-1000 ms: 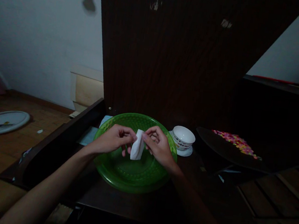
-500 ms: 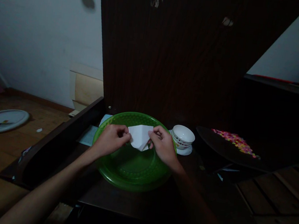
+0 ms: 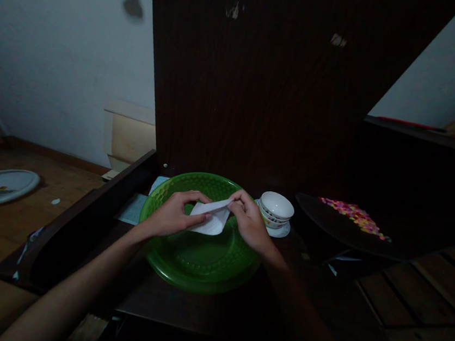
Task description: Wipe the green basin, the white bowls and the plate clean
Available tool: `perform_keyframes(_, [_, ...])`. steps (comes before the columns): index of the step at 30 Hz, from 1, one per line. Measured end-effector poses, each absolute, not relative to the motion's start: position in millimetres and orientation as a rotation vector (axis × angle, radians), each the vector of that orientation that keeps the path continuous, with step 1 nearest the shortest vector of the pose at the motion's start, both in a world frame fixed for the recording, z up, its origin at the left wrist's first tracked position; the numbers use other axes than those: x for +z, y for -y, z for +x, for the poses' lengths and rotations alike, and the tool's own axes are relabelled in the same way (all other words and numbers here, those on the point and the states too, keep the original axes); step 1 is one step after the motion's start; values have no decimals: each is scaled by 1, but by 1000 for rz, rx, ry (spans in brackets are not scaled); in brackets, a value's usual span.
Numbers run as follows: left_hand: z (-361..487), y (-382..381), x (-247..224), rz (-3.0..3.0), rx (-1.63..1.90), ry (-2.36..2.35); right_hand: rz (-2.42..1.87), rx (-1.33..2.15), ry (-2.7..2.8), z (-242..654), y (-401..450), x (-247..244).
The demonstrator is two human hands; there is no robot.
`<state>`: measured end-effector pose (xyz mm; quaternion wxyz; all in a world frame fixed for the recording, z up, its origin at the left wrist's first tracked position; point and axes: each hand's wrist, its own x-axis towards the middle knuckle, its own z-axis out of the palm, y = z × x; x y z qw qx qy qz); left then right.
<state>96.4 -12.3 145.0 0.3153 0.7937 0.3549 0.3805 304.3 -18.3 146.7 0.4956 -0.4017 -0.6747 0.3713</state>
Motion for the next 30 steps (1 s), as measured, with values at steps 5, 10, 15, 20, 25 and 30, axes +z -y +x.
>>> perform_keyframes(5, [96,11,141,2082,1093,-790,-991,933,1512,306,12,143])
perform_keyframes(10, [98,11,144,2156,1075,-888,-1002,889,1432,304,8,139])
perform_keyframes(15, [100,9,138,2256,1144,-961,-1035,867,1324,305,4,131])
perform_keyframes(20, [104,10,137,2059,1228,-1053,-1053,969,1223,308,1,125])
perform_keyframes(25, [107,12,141,2066,1217,-1081,-1078,1019,1182,310,0,123])
perform_keyframes(30, [103,11,145,2167,1080,-1035,-1067,934,1233,317,-1,125])
